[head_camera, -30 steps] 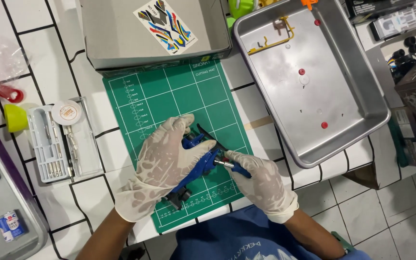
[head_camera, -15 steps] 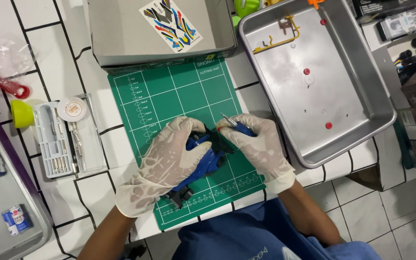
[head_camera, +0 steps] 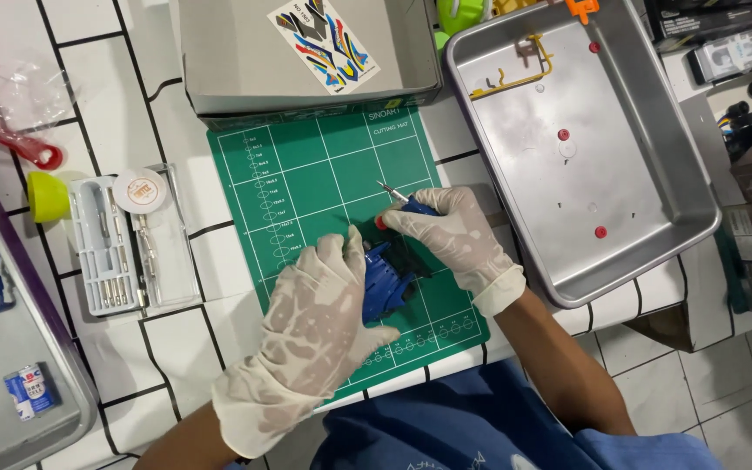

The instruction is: The person assembles a blue toy car on a green cutting mat, using a screwdriver to tighten screws on the wheels and body. They handle small red wheel caps and place them onto the car, occasionally picking up and setting down the screwdriver.

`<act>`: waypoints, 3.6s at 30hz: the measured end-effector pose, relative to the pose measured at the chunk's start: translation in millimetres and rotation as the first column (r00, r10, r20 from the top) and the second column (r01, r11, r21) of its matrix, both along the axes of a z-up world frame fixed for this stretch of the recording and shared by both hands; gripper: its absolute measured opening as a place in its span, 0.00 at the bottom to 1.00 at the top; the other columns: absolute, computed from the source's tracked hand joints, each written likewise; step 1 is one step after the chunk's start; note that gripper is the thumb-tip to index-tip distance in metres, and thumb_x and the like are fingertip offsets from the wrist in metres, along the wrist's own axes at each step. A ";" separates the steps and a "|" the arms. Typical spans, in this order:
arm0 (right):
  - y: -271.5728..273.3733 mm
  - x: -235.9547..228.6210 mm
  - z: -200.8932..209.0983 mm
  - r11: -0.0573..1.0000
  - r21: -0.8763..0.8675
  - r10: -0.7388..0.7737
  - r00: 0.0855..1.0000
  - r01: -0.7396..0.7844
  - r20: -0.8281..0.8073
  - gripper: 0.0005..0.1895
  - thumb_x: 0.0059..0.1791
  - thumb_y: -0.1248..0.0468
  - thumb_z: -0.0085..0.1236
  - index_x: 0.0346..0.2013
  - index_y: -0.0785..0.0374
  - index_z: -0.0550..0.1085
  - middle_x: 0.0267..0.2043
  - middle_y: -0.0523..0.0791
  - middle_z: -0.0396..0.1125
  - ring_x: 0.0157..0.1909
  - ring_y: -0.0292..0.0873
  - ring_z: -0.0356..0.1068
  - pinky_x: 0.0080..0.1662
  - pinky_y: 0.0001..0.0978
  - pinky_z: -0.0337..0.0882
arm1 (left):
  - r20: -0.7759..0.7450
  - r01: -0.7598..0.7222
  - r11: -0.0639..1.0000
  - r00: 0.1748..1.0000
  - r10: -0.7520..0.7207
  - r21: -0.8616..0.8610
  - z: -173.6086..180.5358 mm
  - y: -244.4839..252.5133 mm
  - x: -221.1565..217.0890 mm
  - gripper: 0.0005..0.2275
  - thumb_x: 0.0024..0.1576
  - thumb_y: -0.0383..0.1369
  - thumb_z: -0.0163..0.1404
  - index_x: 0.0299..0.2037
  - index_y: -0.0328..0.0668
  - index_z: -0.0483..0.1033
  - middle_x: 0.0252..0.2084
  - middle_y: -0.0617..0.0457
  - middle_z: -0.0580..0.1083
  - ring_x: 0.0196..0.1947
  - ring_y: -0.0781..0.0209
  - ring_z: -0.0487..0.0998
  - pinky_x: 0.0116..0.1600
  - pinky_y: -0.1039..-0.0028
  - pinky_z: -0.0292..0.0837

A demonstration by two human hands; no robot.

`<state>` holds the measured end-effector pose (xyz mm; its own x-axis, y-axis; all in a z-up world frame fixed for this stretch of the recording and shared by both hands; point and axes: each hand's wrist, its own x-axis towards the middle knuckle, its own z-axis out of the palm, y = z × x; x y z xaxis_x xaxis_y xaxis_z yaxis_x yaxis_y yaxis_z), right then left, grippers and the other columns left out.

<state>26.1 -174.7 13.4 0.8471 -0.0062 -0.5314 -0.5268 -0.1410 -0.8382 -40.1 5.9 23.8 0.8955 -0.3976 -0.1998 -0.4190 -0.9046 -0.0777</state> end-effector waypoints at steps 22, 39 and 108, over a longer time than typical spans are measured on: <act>10.4 -2.1 -4.8 0.999 -0.053 -0.007 0.999 0.009 0.035 0.04 0.42 0.65 0.73 0.27 0.62 0.84 0.26 0.44 0.76 0.30 0.35 0.70 0.35 0.25 0.71 | 0.236 -0.106 0.989 0.969 0.078 0.105 -44.2 -26.3 -37.1 0.47 0.59 0.65 0.37 0.72 0.22 0.53 0.54 0.41 0.68 0.47 0.54 0.71 0.49 0.65 0.71; 21.1 -14.0 -7.0 0.989 -0.059 -0.124 0.978 0.135 0.167 0.09 0.39 0.66 0.75 0.29 0.67 0.83 0.18 0.49 0.70 0.19 0.33 0.68 0.23 0.19 0.72 | -0.581 -0.558 0.400 0.811 0.074 -0.727 -27.5 13.1 60.8 0.09 0.53 0.38 0.58 0.42 0.52 0.85 0.32 0.58 0.83 0.33 0.58 0.84 0.35 0.71 0.79; 26.7 -23.4 -5.1 0.983 -0.029 -0.133 0.811 0.182 0.570 0.15 0.40 0.74 0.72 0.41 0.69 0.81 0.34 0.52 0.78 0.40 0.42 0.77 0.46 0.38 0.78 | -0.490 -0.499 -0.006 0.854 -0.177 -0.867 -36.8 17.5 69.1 0.05 0.56 0.31 0.58 0.33 0.37 0.83 0.27 0.44 0.82 0.31 0.59 0.84 0.32 0.72 0.80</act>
